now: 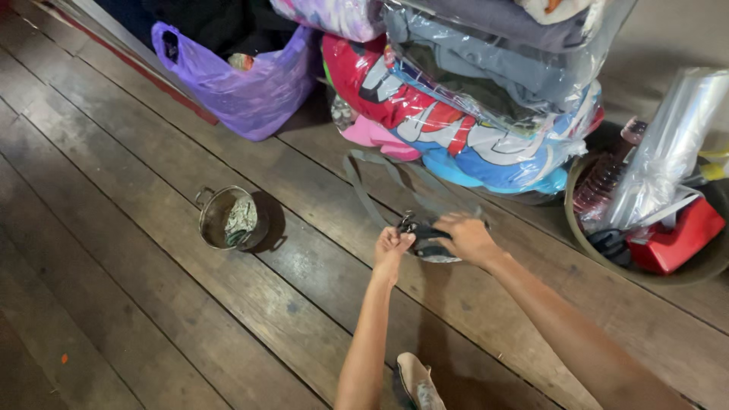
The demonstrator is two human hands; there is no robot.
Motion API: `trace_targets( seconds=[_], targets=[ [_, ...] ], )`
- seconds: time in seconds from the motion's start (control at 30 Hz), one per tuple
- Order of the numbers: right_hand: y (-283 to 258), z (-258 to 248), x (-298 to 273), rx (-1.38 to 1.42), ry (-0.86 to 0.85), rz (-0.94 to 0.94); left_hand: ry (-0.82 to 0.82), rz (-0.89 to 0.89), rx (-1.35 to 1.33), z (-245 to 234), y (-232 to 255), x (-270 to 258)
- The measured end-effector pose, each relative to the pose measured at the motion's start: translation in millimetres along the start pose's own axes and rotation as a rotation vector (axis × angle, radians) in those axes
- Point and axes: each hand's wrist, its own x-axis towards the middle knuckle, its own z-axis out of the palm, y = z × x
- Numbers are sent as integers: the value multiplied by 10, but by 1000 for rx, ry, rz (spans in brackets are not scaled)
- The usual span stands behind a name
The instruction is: The person tidies several items on a wooden floor including a small bag and bucket, organizes multiple pairs of shoes on a rack, and carries a green cup through the house to an outdoor utility area.
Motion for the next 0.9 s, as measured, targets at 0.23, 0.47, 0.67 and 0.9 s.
trace_targets(
  seconds=[0.23, 0.47, 0.67, 0.9],
  targets=[
    [-252, 168, 29, 100, 40, 95, 165, -85, -143, -340, -418, 125],
    [-566, 267, 265, 156, 22, 110, 275, 80, -19, -452, 61, -55],
    [-318, 27, 181, 278, -13, -33, -40, 470, 496, -165, 724, -378],
    [-40, -657, -512, 243, -52, 140, -551, 88, 1028, 893, 988, -235]
  ],
)
